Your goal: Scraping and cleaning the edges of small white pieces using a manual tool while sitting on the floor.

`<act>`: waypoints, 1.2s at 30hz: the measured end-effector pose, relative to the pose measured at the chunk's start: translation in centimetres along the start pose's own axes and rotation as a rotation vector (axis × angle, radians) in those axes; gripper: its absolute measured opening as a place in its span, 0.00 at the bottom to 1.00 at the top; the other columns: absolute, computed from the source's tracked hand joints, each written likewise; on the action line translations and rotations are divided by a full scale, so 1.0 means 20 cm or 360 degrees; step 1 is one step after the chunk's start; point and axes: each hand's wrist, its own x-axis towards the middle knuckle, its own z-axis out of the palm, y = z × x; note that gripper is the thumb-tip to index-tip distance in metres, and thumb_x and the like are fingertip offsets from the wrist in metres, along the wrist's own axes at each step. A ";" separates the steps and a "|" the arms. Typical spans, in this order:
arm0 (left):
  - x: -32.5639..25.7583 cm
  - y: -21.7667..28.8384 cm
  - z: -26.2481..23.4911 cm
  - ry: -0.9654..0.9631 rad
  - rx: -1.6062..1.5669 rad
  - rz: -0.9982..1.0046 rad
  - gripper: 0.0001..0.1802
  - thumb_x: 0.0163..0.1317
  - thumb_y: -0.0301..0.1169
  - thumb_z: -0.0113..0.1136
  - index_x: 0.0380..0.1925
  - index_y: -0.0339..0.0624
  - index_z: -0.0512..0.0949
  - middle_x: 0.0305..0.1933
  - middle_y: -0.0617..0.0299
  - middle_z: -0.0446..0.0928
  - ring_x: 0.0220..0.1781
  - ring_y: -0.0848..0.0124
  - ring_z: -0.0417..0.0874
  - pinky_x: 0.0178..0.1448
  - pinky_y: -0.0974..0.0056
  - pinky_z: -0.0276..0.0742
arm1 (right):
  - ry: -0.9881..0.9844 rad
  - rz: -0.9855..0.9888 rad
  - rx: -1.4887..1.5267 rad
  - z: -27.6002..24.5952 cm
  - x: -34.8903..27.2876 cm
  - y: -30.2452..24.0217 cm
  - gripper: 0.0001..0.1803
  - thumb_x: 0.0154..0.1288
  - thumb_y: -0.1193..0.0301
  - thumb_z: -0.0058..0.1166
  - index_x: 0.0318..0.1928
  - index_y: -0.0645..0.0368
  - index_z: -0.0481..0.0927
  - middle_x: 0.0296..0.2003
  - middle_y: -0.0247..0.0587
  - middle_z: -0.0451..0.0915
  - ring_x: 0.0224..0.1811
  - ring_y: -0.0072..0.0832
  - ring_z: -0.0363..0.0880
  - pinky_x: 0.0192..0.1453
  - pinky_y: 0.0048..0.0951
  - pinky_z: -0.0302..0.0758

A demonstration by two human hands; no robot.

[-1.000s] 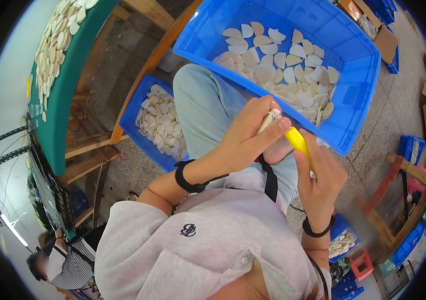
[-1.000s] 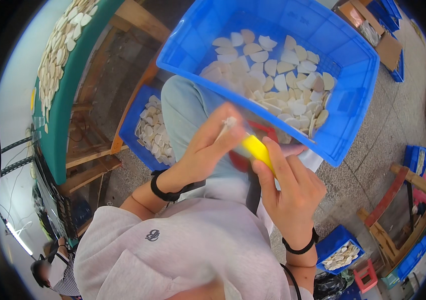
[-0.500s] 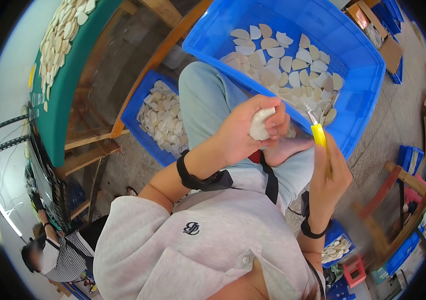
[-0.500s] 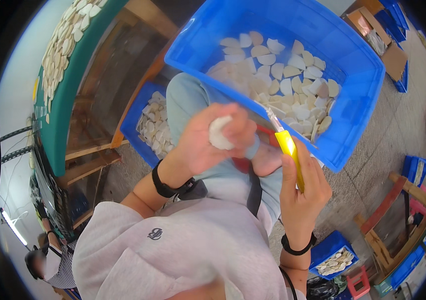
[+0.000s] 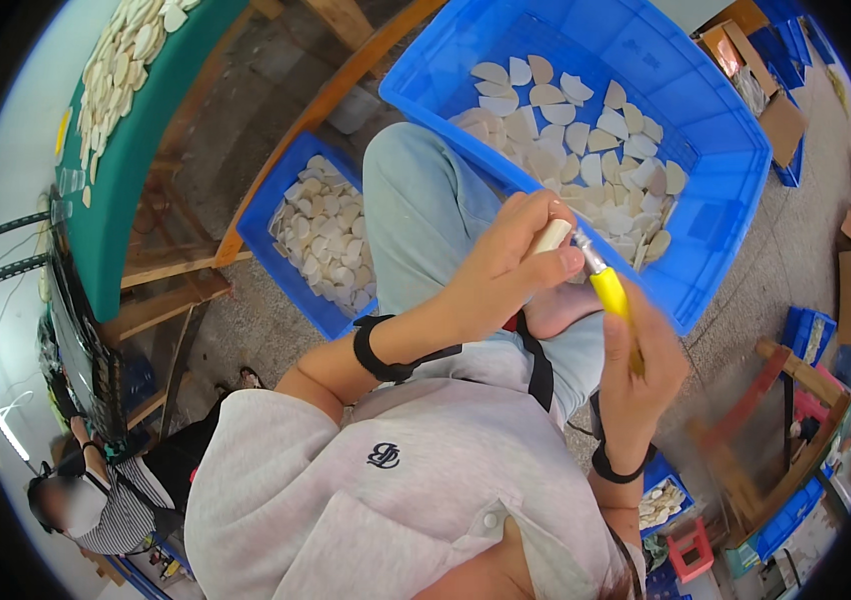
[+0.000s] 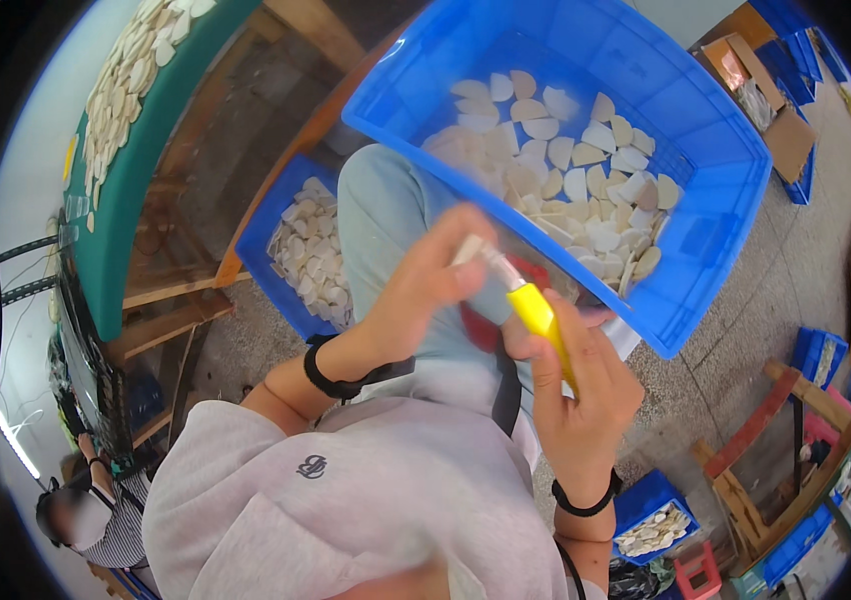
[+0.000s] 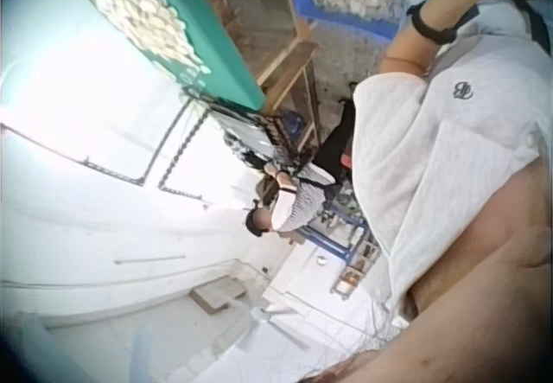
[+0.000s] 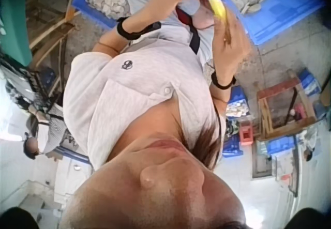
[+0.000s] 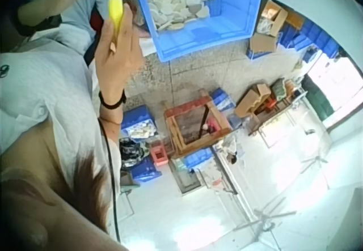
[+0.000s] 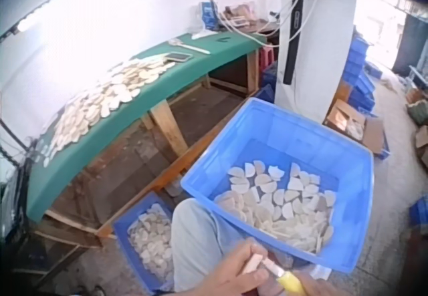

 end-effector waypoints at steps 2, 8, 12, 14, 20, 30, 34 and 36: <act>0.00 -0.01 -0.01 0.0003 0.0162 0.0154 0.12 0.59 0.37 0.51 0.34 0.40 0.68 0.33 0.60 0.65 0.39 0.68 0.62 0.45 0.66 0.58 | -0.0036 -0.0002 -0.0008 0.00 0.00 -0.03 0.16 0.58 0.72 0.56 0.48 0.62 0.76 0.28 0.42 0.78 0.23 0.31 0.75 0.25 0.25 0.68; 0.00 -0.02 0.01 0.0092 0.0380 0.0453 0.13 0.59 0.37 0.52 0.35 0.37 0.69 0.34 0.57 0.65 0.38 0.63 0.62 0.44 0.63 0.58 | 0.0015 -0.0105 -0.0086 0.04 -0.01 -0.02 0.17 0.56 0.71 0.58 0.48 0.61 0.77 0.24 0.38 0.75 0.18 0.29 0.71 0.21 0.26 0.65; 0.00 -0.02 0.02 0.0163 0.0413 0.0526 0.13 0.60 0.36 0.52 0.34 0.37 0.69 0.33 0.58 0.65 0.37 0.63 0.62 0.42 0.63 0.58 | 0.0003 -0.0117 -0.0174 0.03 -0.02 -0.03 0.18 0.55 0.71 0.59 0.48 0.62 0.77 0.21 0.37 0.73 0.16 0.28 0.67 0.19 0.26 0.62; 0.00 -0.03 0.01 0.0157 0.0476 0.0576 0.12 0.60 0.36 0.51 0.33 0.37 0.69 0.33 0.58 0.65 0.36 0.64 0.61 0.41 0.64 0.57 | 0.0032 -0.0136 -0.0179 0.04 -0.03 -0.03 0.18 0.55 0.71 0.59 0.48 0.62 0.77 0.20 0.36 0.72 0.15 0.28 0.66 0.19 0.26 0.62; -0.01 -0.06 0.02 0.0222 0.0443 0.0571 0.11 0.60 0.36 0.52 0.30 0.39 0.68 0.30 0.61 0.64 0.34 0.65 0.59 0.40 0.64 0.56 | 0.0061 -0.0159 -0.0169 0.06 -0.04 -0.03 0.19 0.54 0.71 0.59 0.48 0.62 0.77 0.20 0.36 0.71 0.15 0.28 0.66 0.18 0.26 0.61; -0.01 -0.01 0.07 0.0267 -0.0367 0.0044 0.13 0.62 0.38 0.48 0.25 0.41 0.66 0.28 0.65 0.64 0.29 0.73 0.61 0.33 0.69 0.56 | 0.0185 0.0024 0.0008 0.08 -0.03 -0.02 0.16 0.58 0.73 0.56 0.48 0.62 0.76 0.26 0.42 0.76 0.22 0.31 0.73 0.26 0.27 0.68; 0.01 -0.03 -0.01 -0.0014 -0.0841 -0.0148 0.20 0.64 0.47 0.36 0.25 0.44 0.66 0.28 0.66 0.63 0.31 0.74 0.61 0.36 0.71 0.58 | 0.0288 0.0331 0.0008 0.03 -0.03 0.00 0.14 0.63 0.74 0.49 0.47 0.69 0.76 0.35 0.44 0.81 0.33 0.22 0.77 0.38 0.22 0.71; 0.02 -0.02 -0.02 -0.0127 -0.1115 -0.0264 0.22 0.64 0.50 0.33 0.21 0.46 0.63 0.25 0.66 0.62 0.29 0.74 0.61 0.34 0.71 0.57 | 0.0305 0.0336 0.0040 0.02 -0.04 0.03 0.14 0.63 0.74 0.51 0.47 0.68 0.76 0.35 0.44 0.80 0.32 0.24 0.76 0.36 0.22 0.71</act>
